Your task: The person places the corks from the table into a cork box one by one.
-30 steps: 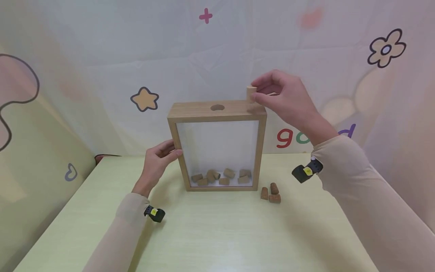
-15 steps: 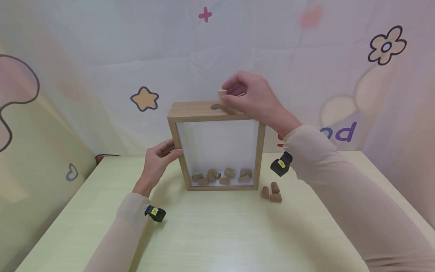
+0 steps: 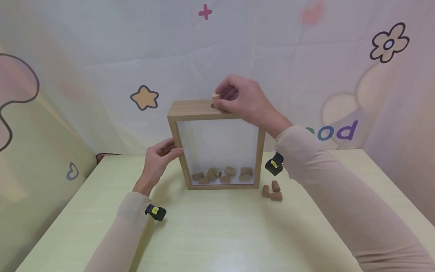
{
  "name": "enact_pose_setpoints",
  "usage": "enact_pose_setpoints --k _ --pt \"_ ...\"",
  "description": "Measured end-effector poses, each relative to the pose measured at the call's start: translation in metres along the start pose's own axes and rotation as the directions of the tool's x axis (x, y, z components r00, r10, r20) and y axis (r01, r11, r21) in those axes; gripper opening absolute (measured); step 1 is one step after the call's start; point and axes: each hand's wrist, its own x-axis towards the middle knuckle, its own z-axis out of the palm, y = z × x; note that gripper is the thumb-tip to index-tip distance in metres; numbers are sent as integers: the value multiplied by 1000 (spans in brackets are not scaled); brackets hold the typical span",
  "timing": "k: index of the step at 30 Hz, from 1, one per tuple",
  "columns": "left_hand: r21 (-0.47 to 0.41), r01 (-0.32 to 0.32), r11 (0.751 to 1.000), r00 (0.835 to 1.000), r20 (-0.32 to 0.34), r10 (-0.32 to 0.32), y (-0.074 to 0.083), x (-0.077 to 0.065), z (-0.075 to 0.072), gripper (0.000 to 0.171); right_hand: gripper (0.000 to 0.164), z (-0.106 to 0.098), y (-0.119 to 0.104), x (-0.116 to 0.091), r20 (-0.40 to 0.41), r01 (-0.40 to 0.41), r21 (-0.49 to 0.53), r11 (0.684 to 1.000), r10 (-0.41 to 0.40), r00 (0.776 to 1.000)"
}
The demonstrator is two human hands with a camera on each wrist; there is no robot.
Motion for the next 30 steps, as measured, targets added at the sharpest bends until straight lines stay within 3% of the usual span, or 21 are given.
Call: enact_pose_setpoints --k 7,14,22,30 --pt "-5 2 1000 1000 -3 -2 1 -1 -1 50 21 1 -1 -2 33 6 -27 1000 -5 999" --pt "-11 -5 1000 1000 0 5 2 -1 0 51 21 -5 -2 -12 -14 -7 16 1000 7 1000" --pt "-12 4 1000 1000 0 -4 2 -1 0 52 24 -20 -3 -41 -153 15 35 999 -9 988" --pt "-21 1 1000 1000 2 -1 1 -1 0 52 27 -42 8 -84 -294 -49 165 985 97 951"
